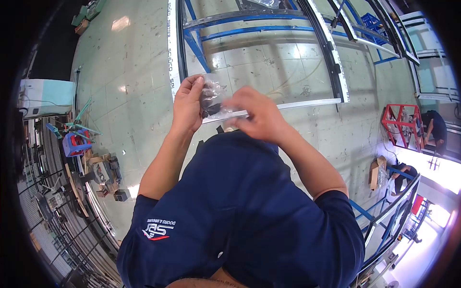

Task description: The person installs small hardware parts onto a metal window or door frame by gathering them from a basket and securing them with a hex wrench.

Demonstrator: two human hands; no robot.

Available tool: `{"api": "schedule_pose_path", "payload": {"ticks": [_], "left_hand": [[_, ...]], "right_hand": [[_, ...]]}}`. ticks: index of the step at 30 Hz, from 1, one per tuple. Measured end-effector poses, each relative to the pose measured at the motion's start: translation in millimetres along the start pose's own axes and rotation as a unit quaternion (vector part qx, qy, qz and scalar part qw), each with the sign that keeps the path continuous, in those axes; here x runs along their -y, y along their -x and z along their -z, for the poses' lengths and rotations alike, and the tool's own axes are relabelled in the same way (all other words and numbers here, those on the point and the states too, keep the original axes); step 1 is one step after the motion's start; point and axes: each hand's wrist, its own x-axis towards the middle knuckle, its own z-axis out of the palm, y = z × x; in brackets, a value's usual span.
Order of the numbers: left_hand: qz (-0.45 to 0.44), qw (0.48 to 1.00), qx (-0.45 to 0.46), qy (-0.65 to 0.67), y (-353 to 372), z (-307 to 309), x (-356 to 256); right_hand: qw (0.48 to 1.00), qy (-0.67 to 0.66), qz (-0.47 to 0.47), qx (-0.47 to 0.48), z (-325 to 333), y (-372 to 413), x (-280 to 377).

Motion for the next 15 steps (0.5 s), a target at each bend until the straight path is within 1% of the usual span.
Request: {"api": "schedule_pose_path", "payload": {"ticks": [1,2,3,4,5,6,7,8,9,11,13,15], "left_hand": [[-0.021,0.999,0.015,-0.026,0.7,-1.0,0.9],[-0.018,0.999,0.02,-0.028,2.3,-4.5,0.4],[-0.02,0.998,0.044,-0.043,5.0,-12.8,-0.3],[-0.025,0.996,0.061,-0.055,7.4,-17.4,-1.8],[-0.023,0.996,0.069,-0.059,8.7,-19.5,-2.9],[-0.004,0.996,0.088,-0.032,9.6,-21.0,-4.5],[0.015,0.994,0.105,-0.005,11.5,-23.1,-6.2],[0.056,0.986,0.146,0.049,18.5,-29.6,-9.2],[0.058,0.986,0.149,0.049,17.9,-28.2,-7.1],[0.081,0.976,0.186,-0.082,14.1,-18.5,-0.7],[0.092,0.977,0.177,-0.078,10.6,-11.5,3.0],[0.077,0.967,0.199,-0.142,12.0,-7.5,-0.3]], "right_hand": [[0.987,-0.084,-0.135,-0.033,1.6,-2.0,6.6],[0.975,-0.115,-0.176,-0.069,5.5,-9.8,15.7],[0.973,-0.114,-0.184,-0.083,3.9,-11.2,4.9],[0.968,-0.115,-0.22,-0.031,0.2,-18.0,-14.8],[0.96,-0.116,-0.253,0.021,-1.1,-24.3,-20.2],[0.945,-0.193,-0.266,-0.008,0.2,-24.8,-16.8],[0.945,-0.191,-0.266,-0.014,0.5,-25.8,-16.7],[0.91,-0.289,-0.295,-0.047,0.7,-25.6,-17.0],[0.863,-0.384,-0.32,-0.078,1.8,-24.4,-17.4],[0.859,-0.385,-0.329,-0.072,7.5,-22.9,-17.5],[0.864,-0.379,-0.328,-0.051,11.5,-21.5,-19.7],[0.853,-0.387,-0.345,-0.056,15.8,-21.6,-22.3]]}}
